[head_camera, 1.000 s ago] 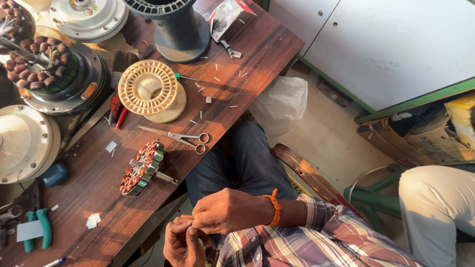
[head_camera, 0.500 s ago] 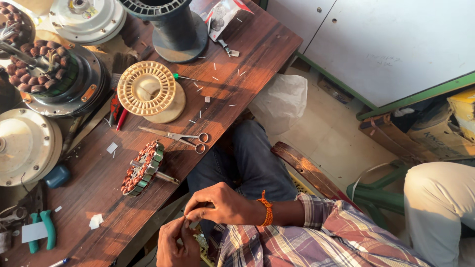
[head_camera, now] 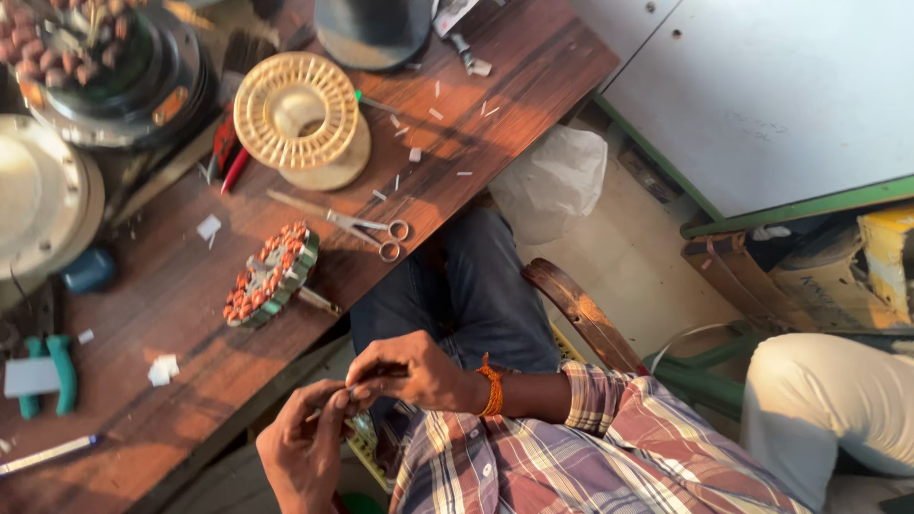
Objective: The person sits at a workbench assembling a ceiling fan motor armature. They cut small white paper insulation pieces with scissors, fold each piece by hand, and press the pieces one at a time into the slots between the copper windings of the motor rotor, working around the rotor repeatedly.
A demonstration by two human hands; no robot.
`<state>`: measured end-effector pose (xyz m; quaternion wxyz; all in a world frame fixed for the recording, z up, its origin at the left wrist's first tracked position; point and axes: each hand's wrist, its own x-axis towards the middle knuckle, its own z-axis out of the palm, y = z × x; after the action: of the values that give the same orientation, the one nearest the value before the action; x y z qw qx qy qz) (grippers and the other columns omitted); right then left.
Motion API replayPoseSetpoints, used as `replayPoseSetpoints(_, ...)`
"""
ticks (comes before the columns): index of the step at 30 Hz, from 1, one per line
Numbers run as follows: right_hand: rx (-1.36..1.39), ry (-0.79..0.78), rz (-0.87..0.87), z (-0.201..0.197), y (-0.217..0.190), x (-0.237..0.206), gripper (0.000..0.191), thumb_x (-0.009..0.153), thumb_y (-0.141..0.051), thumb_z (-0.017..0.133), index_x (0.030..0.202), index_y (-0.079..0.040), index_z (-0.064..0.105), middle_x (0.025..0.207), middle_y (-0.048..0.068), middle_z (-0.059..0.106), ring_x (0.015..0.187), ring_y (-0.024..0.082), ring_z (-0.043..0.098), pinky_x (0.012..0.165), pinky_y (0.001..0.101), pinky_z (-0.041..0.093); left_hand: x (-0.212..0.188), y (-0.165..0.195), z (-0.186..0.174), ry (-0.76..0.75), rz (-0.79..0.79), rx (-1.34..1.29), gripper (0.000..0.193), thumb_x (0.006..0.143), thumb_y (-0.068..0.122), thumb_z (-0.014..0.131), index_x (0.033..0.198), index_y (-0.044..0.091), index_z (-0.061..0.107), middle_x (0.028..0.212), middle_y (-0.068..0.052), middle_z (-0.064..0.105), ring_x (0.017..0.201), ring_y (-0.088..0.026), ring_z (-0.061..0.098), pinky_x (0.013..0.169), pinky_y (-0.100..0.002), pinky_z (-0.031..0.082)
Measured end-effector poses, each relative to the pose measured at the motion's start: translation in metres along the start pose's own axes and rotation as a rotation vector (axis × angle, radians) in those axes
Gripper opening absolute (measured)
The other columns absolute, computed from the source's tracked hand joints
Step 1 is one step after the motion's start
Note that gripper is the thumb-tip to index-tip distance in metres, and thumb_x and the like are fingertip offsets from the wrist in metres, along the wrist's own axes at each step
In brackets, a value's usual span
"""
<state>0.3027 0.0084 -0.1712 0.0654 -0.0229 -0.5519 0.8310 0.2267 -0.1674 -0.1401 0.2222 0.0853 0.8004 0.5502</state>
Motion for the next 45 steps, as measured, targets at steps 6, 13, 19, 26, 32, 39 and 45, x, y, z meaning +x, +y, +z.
replayPoseSetpoints(6, 0.083, 0.575, -0.269, -0.101, -0.012, -0.007, 0.019, 0.104, -0.011, 0.069, 0.094, 0.004, 0.063, 0.091, 0.019, 0.068, 0.081, 0.027, 0.069, 0.076, 0.04, 0.062, -0.003, 0.02, -0.008, -0.216, 0.108, 0.11, 0.045, 0.075, 0.014, 0.082, 0.116, 0.004, 0.068, 0.085, -0.006, 0.078, 0.076, -0.013, 0.077, 0.058, -0.027, 0.062)
replayPoseSetpoints(13, 0.536, 0.981, -0.772, -0.29, -0.069, -0.056, 0.015, 0.097, 0.014, 0.058, 0.108, 0.004, 0.056, 0.108, 0.01, 0.06, 0.099, 0.019, 0.061, 0.095, 0.0286, 0.06, -0.007, 0.054, -0.021, -0.318, 0.61, 0.104, 0.028, 0.081, 0.012, 0.08, 0.106, 0.002, 0.071, 0.086, -0.009, 0.075, 0.075, -0.02, 0.076, 0.065, -0.03, 0.059)
replayPoseSetpoints(19, 0.394, 0.924, -0.589, -0.272, -0.059, -0.054, 0.042, 0.105, -0.032, 0.069, 0.137, -0.014, 0.049, 0.15, -0.004, 0.054, 0.116, 0.015, 0.057, 0.11, 0.04, 0.05, -0.023, 0.116, -0.045, -0.436, 1.18, -0.019, 0.014, 0.09, 0.013, 0.074, 0.1, 0.004, 0.069, 0.091, -0.008, 0.074, 0.08, -0.023, 0.072, 0.07, -0.032, 0.058)
replayPoseSetpoints(26, 0.379, 0.814, -0.564, -0.243, -0.043, -0.037, 0.053, 0.106, -0.042, 0.073, 0.145, -0.02, 0.046, 0.166, -0.008, 0.041, 0.137, 0.014, 0.05, 0.123, 0.0464, 0.042, -0.035, 0.163, -0.034, -0.455, 1.442, -0.132, 0.013, 0.093, 0.016, 0.071, 0.099, 0.005, 0.069, 0.094, -0.009, 0.072, 0.084, -0.023, 0.069, 0.074, -0.033, 0.055)
replayPoseSetpoints(32, 0.346, 0.795, -0.607, -0.249, -0.046, -0.046, 0.047, 0.109, -0.04, 0.071, 0.143, -0.022, 0.045, 0.174, -0.01, 0.036, 0.137, 0.013, 0.05, 0.12, 0.0431, 0.041, -0.039, 0.165, -0.003, -0.492, 1.481, -0.162, 0.014, 0.096, 0.019, 0.069, 0.098, 0.005, 0.068, 0.096, -0.009, 0.07, 0.087, -0.024, 0.066, 0.078, -0.034, 0.053)
replayPoseSetpoints(39, 0.429, 0.714, -0.6, -0.24, -0.04, -0.042, 0.031, 0.109, -0.038, 0.071, 0.132, -0.025, 0.055, 0.172, -0.008, 0.046, 0.125, 0.013, 0.057, 0.106, 0.037, 0.045, -0.041, 0.189, 0.003, -0.544, 1.515, -0.182, 0.016, 0.1, 0.022, 0.066, 0.097, 0.006, 0.067, 0.099, -0.009, 0.068, 0.09, -0.025, 0.063, 0.082, -0.035, 0.05)
replayPoseSetpoints(45, 0.251, 0.106, -0.35, -0.225, -0.042, -0.05, 0.018, 0.101, -0.021, 0.08, 0.1, -0.013, 0.064, 0.107, 0.011, 0.074, 0.091, 0.019, 0.067, 0.103, 0.0517, 0.052, -0.039, 0.165, 0.001, -0.478, 1.294, -0.179, 0.02, 0.103, 0.025, 0.063, 0.096, 0.006, 0.066, 0.101, -0.009, 0.067, 0.094, -0.026, 0.06, 0.086, -0.036, 0.047)
